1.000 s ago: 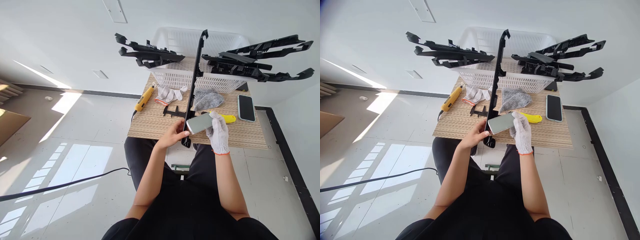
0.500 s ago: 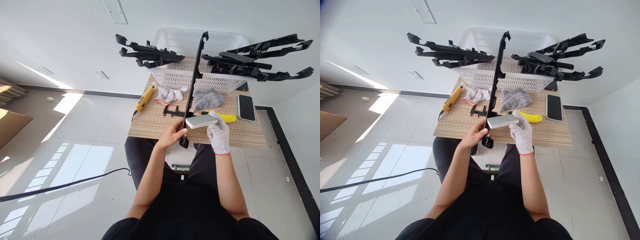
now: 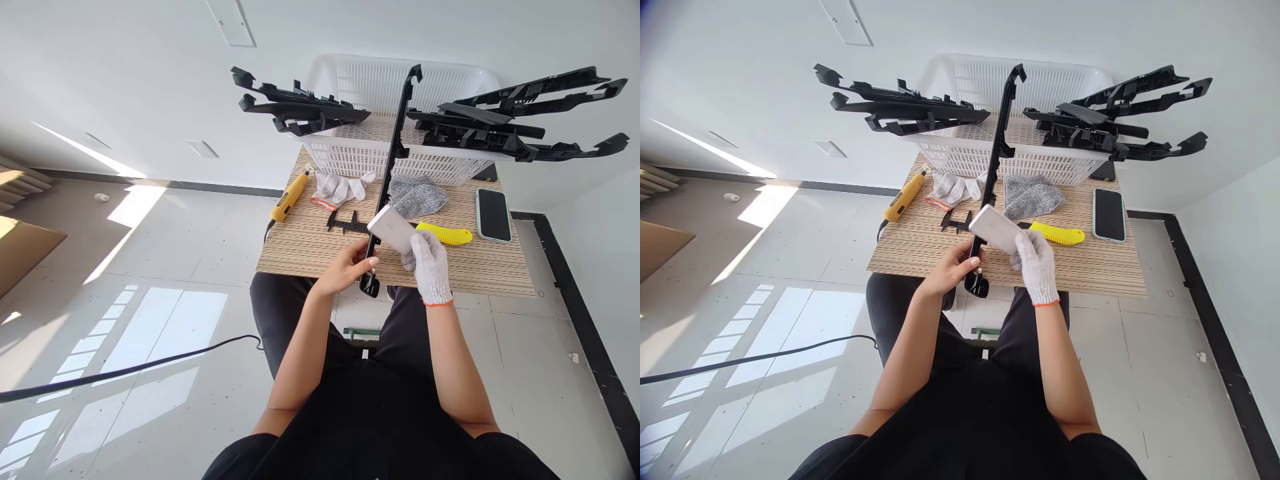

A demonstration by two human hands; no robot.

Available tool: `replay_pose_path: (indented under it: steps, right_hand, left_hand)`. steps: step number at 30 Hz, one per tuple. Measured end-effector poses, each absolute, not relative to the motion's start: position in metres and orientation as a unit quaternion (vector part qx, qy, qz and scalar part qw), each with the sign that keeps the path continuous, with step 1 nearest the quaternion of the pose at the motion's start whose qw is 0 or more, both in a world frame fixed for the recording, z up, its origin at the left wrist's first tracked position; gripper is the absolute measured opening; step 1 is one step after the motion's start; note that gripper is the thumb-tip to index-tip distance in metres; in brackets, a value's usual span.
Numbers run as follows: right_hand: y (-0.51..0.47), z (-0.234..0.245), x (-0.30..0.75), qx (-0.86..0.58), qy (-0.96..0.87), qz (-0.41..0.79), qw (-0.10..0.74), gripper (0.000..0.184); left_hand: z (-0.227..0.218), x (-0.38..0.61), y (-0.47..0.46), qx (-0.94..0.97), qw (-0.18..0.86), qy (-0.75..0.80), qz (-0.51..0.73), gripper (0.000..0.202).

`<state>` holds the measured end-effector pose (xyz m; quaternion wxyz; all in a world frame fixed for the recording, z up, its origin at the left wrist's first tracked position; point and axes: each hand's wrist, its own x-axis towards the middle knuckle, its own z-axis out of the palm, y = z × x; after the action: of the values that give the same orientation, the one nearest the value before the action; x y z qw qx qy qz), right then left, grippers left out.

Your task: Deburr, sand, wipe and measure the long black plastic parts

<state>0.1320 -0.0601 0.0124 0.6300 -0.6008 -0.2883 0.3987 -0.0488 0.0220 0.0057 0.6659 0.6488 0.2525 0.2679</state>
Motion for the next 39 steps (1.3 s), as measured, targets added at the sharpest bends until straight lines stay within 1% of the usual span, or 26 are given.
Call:
replay_pose_path:
  steps: [2,5,10,13,17,18,21,25,28,32,33,36,39]
  right_hand:
    - [-0.059,0.012,0.133,-0.590,-0.295,0.395,0.640,0.040]
    - [-0.060,0.011,0.137,-0.574,-0.335,0.443,0.602,0.040]
    - [-0.062,0.015,0.138,-0.607,-0.280,0.433,0.605,0.045]
    - [-0.062,0.018,0.136,-0.612,-0.294,0.451,0.579,0.045]
    - [-0.061,0.017,0.136,-0.609,-0.250,0.400,0.638,0.041]
    - [-0.061,0.016,0.137,-0.602,-0.254,0.410,0.636,0.041]
    - [-0.060,0.014,0.139,-0.592,-0.298,0.452,0.598,0.041]
    - [-0.060,0.013,0.138,-0.585,-0.251,0.432,0.639,0.041]
    - [-0.059,0.012,0.136,-0.590,-0.284,0.451,0.606,0.042]
    - [-0.058,0.012,0.134,-0.594,-0.244,0.414,0.645,0.037]
    - [-0.058,0.013,0.133,-0.596,-0.256,0.420,0.635,0.037]
    - [-0.058,0.015,0.132,-0.606,-0.320,0.437,0.582,0.044]
    - [-0.059,0.017,0.131,-0.608,-0.330,0.431,0.580,0.055]
  left_hand:
    - [0.007,-0.049,0.022,0.651,0.669,0.246,0.261,0.043]
    - [0.008,-0.049,0.022,0.652,0.666,0.253,0.257,0.043]
    - [0.009,-0.049,0.022,0.650,0.675,0.237,0.257,0.040]
    - [0.011,-0.049,0.022,0.647,0.676,0.244,0.256,0.041]
    - [0.009,-0.049,0.022,0.651,0.673,0.247,0.250,0.042]
    - [0.009,-0.049,0.022,0.651,0.672,0.249,0.251,0.043]
    - [0.006,-0.049,0.022,0.649,0.670,0.258,0.252,0.046]
    - [0.005,-0.050,0.023,0.652,0.670,0.252,0.251,0.044]
    - [0.005,-0.050,0.022,0.643,0.675,0.256,0.255,0.048]
    - [0.005,-0.050,0.022,0.650,0.669,0.252,0.256,0.044]
    - [0.004,-0.050,0.022,0.649,0.669,0.257,0.255,0.045]
    - [0.001,-0.050,0.022,0.643,0.669,0.271,0.257,0.050]
    - [-0.002,-0.050,0.022,0.642,0.671,0.263,0.263,0.052]
